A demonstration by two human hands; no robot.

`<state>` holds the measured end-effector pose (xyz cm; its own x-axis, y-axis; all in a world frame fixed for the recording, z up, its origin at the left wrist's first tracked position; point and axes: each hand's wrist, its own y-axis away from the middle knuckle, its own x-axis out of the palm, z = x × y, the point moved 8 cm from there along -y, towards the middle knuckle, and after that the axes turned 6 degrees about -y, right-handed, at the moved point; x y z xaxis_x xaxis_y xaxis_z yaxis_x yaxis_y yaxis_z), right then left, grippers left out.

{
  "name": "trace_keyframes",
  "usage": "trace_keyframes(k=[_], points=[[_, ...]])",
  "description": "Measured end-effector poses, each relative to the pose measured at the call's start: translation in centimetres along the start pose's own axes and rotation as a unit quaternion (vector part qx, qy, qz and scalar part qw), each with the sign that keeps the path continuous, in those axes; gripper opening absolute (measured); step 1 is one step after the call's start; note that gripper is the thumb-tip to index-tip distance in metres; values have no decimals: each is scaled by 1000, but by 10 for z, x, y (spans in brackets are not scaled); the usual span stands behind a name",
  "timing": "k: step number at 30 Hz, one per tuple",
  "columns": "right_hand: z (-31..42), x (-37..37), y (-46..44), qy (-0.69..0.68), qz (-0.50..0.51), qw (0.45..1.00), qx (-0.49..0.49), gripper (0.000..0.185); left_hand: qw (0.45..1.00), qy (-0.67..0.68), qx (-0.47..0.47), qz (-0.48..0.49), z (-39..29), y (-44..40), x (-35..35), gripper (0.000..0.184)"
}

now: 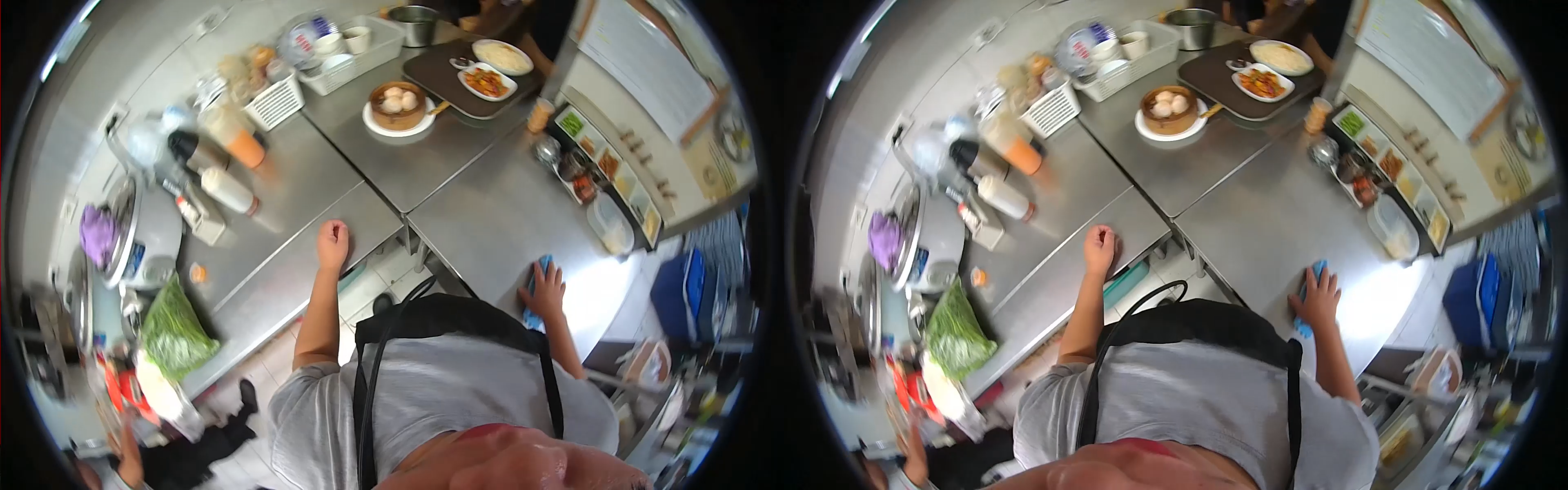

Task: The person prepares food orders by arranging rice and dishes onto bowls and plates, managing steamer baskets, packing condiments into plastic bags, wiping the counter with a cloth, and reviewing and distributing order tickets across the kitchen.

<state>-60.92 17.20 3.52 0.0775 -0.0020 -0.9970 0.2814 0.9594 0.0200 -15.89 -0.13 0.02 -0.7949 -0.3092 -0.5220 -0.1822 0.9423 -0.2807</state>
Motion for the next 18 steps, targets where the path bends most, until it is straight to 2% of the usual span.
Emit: trace_keyframes(k=[2,3,6,8,10,12,13,14,15,18], points=[[-10,2,-1,-157,-80,977,-117,49,999,-8,-8,-39,-5,15,-14,8],[-24,12,-11,-155,-66,977,-128,45,998,-13,23,-66,3,23,-18,7],[-44,19,-60,-221,-48,961,-160,41,996,-41,4,-80,-1,53,-39,5],[-31,-7,-98,-280,-129,934,-182,42,994,-39,-41,-95,0,72,-54,6],[-9,-30,-137,-329,-189,911,-161,44,992,-17,-64,-109,10,87,-67,6],[21,-31,-173,-429,-220,856,-184,45,988,-25,-83,-127,1,97,-92,6],[43,-19,-187,-295,-201,926,-123,43,985,-17,-99,-140,2,102,-104,7],[66,-5,-195,-151,-180,970,-59,42,982,-7,-114,-153,3,106,-116,7],[79,9,-200,-3,-157,988,5,40,972,13,-163,-169,10,110,-127,8],[134,48,-227,-104,-140,976,-129,35,932,92,-230,-264,58,117,-155,10]])
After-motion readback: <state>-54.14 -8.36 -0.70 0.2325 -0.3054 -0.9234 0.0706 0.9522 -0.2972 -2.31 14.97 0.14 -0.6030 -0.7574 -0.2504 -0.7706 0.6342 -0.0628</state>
